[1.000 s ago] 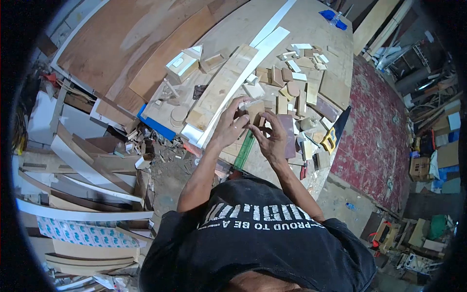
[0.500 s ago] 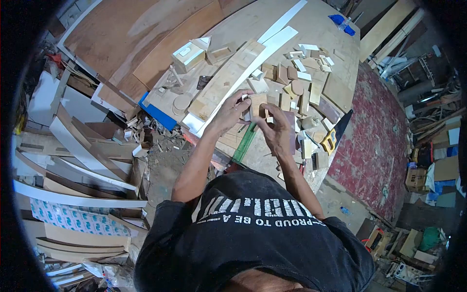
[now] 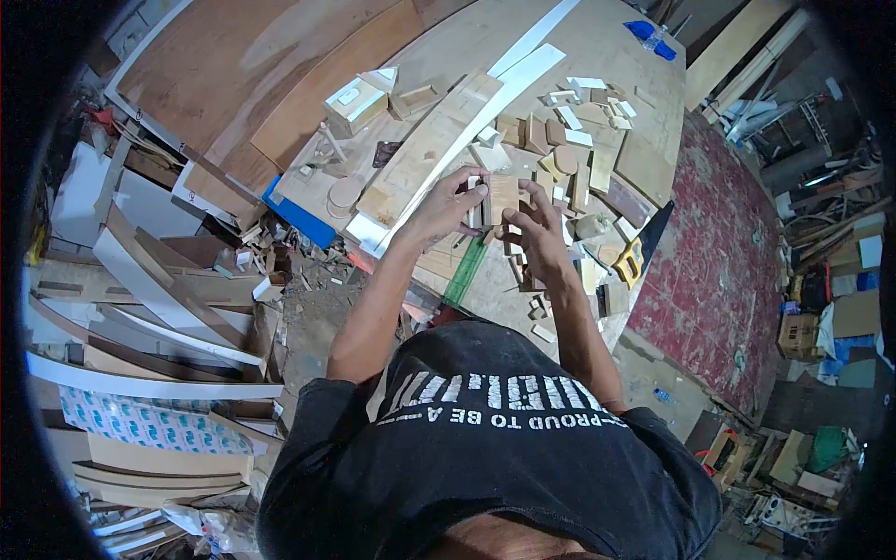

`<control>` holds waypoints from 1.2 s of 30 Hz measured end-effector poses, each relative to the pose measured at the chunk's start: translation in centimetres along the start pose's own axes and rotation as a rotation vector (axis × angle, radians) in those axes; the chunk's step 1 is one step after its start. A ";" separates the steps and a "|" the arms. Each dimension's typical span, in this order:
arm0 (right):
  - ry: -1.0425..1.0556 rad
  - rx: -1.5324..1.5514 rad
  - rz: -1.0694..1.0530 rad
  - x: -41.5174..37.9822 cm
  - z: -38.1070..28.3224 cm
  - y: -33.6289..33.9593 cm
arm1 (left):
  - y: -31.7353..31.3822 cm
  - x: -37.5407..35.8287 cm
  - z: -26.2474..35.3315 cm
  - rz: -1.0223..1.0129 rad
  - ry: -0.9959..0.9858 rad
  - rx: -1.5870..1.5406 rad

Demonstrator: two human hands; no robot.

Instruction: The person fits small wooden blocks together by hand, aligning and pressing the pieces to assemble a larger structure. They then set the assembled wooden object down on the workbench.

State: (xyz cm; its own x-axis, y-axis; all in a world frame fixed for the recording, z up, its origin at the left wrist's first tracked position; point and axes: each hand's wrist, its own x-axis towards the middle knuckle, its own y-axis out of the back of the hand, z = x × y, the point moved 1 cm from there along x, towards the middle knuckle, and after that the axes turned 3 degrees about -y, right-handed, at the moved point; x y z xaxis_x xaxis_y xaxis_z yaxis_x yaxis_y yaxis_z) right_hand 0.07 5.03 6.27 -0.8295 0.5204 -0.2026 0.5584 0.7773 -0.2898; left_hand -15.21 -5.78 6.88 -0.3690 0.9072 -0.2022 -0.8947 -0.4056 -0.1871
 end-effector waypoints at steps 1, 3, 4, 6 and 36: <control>-0.014 0.058 -0.018 0.0 0.0 0.1 | 0.0 -0.1 0.1 0.000 -0.001 0.000; -0.032 0.114 -0.037 0.0 0.1 0.3 | -0.2 -0.3 0.3 -0.013 -0.012 0.013; -0.061 0.143 -0.052 -0.1 0.2 0.3 | -0.2 -0.4 0.2 -0.011 -0.011 0.011; -0.091 0.170 -0.068 0.1 0.3 0.4 | -0.3 -0.5 0.3 0.018 -0.049 0.041; -0.089 0.198 -0.132 0.9 0.6 0.9 | -0.1 -2.0 0.1 0.123 -0.168 0.111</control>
State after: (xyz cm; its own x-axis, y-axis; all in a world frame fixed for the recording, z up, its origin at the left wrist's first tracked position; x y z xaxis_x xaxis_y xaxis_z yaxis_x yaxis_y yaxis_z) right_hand -0.13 6.00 5.23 -0.8964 0.3793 -0.2296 0.4430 0.7473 -0.4953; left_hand -14.41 -7.53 7.35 -0.5058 0.8611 -0.0523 -0.8590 -0.5083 -0.0621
